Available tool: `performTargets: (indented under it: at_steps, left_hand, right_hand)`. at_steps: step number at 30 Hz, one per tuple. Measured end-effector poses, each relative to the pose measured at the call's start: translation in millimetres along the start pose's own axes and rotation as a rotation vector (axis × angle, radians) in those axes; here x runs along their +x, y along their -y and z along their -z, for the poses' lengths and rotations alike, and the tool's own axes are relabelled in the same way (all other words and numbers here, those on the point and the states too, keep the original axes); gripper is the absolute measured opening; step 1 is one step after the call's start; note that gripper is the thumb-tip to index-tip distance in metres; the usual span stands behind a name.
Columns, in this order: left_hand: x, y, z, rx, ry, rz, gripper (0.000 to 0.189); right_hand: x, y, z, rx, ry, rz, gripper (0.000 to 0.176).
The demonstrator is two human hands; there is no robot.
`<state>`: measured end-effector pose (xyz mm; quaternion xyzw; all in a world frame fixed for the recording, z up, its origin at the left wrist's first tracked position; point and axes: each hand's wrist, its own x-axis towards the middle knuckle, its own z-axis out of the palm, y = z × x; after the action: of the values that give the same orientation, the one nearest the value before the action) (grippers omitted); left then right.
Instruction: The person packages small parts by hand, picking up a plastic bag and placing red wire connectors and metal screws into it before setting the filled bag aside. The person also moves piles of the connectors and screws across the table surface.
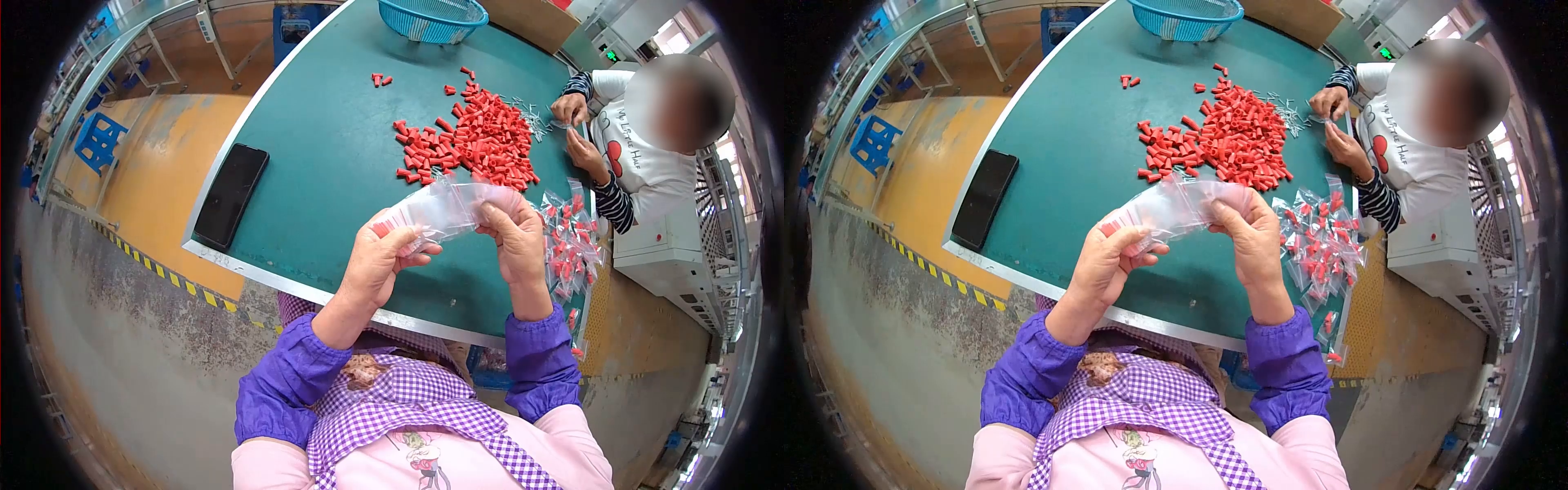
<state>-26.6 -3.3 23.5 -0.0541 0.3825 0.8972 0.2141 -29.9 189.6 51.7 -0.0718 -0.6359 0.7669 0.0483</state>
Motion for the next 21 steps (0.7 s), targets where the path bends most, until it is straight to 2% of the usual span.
performTargets:
  at_steps: [4, 6, 10, 14, 17, 21]
  left_hand:
    - [1, 1, -5, 0.061, -0.091, -0.003, 0.021]
    - [5, 6, 0, 0.037, -0.087, -0.015, 0.021]
    - [15, 9, 12, 0.027, -0.086, -0.113, 0.02]
    - [24, -4, 15, -0.025, -0.11, -0.105, 0.026]
    - [49, -15, 28, 0.115, -0.317, -0.266, 0.044]
    - [95, -44, 45, 0.293, -0.431, -0.372, 0.041]
  right_hand:
    - [3, -9, 2, 0.046, 0.055, -0.025, 0.018]
    - [3, -18, 3, 0.019, 0.148, 0.011, 0.017]
    - [8, -18, 2, 0.095, 0.066, -0.017, 0.018]
    - [15, -20, 6, 0.141, 0.044, -0.048, 0.019]
    - [18, -24, 9, 0.161, 0.011, -0.056, 0.021]
    - [20, -27, 4, 0.168, 0.017, -0.072, 0.022]
